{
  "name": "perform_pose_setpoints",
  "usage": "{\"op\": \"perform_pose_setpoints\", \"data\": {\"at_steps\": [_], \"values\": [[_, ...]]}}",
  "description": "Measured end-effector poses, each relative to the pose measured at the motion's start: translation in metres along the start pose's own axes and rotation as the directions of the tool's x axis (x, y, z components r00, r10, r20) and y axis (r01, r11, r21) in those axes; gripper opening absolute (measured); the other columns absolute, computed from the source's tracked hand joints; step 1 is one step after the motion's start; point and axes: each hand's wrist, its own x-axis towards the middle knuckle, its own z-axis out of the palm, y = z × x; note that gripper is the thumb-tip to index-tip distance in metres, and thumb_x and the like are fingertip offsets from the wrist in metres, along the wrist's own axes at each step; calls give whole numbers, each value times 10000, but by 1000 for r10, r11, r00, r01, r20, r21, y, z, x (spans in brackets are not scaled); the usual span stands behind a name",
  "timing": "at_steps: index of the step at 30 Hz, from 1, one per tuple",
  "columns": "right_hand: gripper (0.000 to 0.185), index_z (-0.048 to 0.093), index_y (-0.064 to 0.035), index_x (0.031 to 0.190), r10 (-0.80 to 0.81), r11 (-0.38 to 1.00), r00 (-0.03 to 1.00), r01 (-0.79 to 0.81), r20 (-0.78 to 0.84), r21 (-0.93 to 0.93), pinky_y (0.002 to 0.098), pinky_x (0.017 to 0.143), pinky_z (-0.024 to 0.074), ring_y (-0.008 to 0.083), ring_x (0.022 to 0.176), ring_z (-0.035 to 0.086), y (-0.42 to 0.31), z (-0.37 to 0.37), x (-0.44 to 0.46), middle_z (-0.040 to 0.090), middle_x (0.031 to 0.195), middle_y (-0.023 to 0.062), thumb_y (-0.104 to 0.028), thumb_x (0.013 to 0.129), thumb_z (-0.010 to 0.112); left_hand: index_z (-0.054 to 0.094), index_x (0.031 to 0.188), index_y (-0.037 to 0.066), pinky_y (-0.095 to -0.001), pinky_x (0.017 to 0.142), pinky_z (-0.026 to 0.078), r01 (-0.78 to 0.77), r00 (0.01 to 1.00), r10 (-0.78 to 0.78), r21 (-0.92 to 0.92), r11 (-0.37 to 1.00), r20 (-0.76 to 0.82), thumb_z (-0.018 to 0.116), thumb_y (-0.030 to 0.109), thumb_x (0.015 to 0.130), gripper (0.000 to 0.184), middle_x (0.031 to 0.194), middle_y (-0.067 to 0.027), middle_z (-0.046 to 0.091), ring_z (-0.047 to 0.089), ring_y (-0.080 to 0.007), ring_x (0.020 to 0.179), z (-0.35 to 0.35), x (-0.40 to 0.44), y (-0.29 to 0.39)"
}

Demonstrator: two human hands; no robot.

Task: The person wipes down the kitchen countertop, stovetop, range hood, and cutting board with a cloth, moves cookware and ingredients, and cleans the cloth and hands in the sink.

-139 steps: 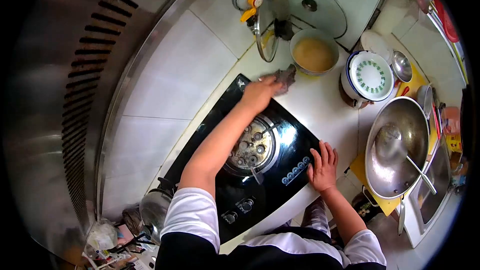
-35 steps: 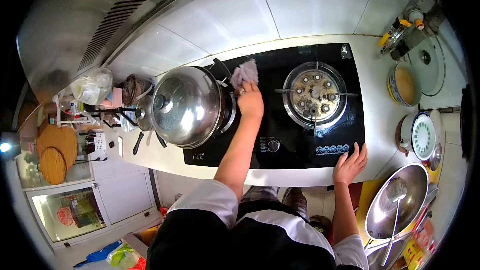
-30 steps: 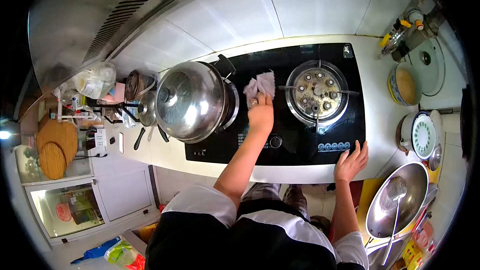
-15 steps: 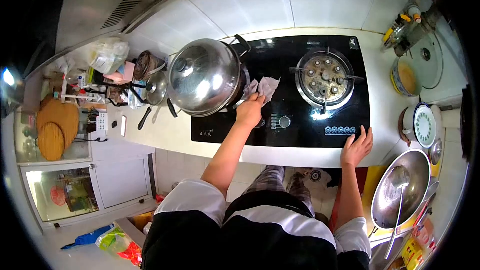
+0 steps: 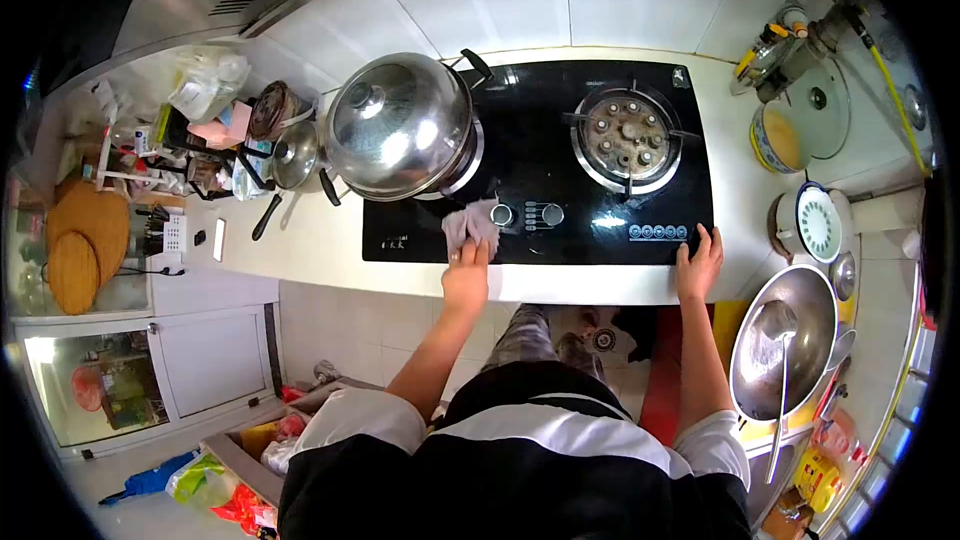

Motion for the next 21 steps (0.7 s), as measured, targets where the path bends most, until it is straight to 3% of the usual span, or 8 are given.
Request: {"op": "perform_pose_setpoints", "data": {"at_steps": [1, 3, 4, 6, 8, 12, 15, 21], "values": [[449, 541, -122, 1246, 0, 1000, 999, -1, 33, 29, 465, 1078, 289, 378, 1286, 359, 2, 0, -1, 381, 1402, 190, -131, 809, 645, 600, 1194, 109, -392, 756, 535, -2, 1000, 2, -3, 1000, 3, 552, 72, 810, 389, 1165, -98, 605, 638, -322, 920, -4, -18, 8], [444, 559, -120, 1221, 4, 998, 999, -7, 49, 61, 462, 1075, 295, 386, 1272, 369, 1, -5, -2, 386, 1395, 196, -109, 787, 654, 627, 1147, 136, -375, 733, 533, -108, 966, 225, -596, 796, 125, 609, 62, 796, 359, 1097, -124, 608, 635, -296, 904, -19, -35, 25], [438, 570, -116, 1200, -31, 995, 999, 29, 15, 94, 458, 1069, 303, 390, 1257, 380, -6, -10, -9, 400, 1378, 198, -92, 771, 658, 627, 1147, 136, -375, 733, 533, -118, 964, 236, -599, 792, 123, 609, 62, 796, 359, 1097, -124, 608, 635, -296, 904, -32, -25, 37], [439, 577, -106, 1178, -133, 977, 990, 138, -44, 165, 446, 1055, 322, 391, 1224, 406, -17, -19, -27, 439, 1326, 195, -51, 750, 660, 661, 1090, 151, -377, 723, 525, -260, 965, 170, -628, 733, -201, 594, 67, 822, 288, 1045, -123, 631, 636, -307, 890, -61, 0, 60], [425, 579, -94, 1167, -141, 962, 990, 133, 19, 240, 442, 1054, 325, 371, 1225, 418, -32, -27, -45, 459, 1305, 178, -12, 755, 640, 652, 1091, 144, -385, 735, 514, -162, 982, 63, -629, 760, -176, 584, 36, 817, 303, 1029, -115, 625, 625, -321, 892, -85, 53, 69], [340, 613, -64, 1079, -149, 909, 980, 84, 131, 408, 425, 1022, 373, 349, 1150, 501, -40, -22, -80, 548, 1209, 170, 21, 751, 619, 643, 1087, 90, -372, 812, 494, -359, 916, 204, -481, 800, -345, 576, -16, 788, 324, 1045, -128, 625, 615, -332, 939, -51, 169, 56], [332, 616, -60, 1067, -177, 884, 961, 61, 211, 464, 411, 991, 393, 349, 1122, 521, -43, -25, -97, 570, 1181, 171, 20, 745, 615, 664, 1074, 114, -399, 881, 472, -288, 949, 316, -397, 871, 6, 579, -10, 772, 337, 1111, -108, 619, 602, -325, 1007, -12, 201, 50], [274, 629, -40, 1041, -126, 848, 949, -49, 290, 527, 359, 909, 457, 306, 998, 605, -29, -22, -107, 635, 1058, 145, 22, 777, 588, 680, 1064, 146, -566, 1054, 279, -505, 837, 525, -150, 850, 153, 563, -2, 743, 372, 1175, -58, 609, 583, -250, 1093, -2, 158, 29]]}}
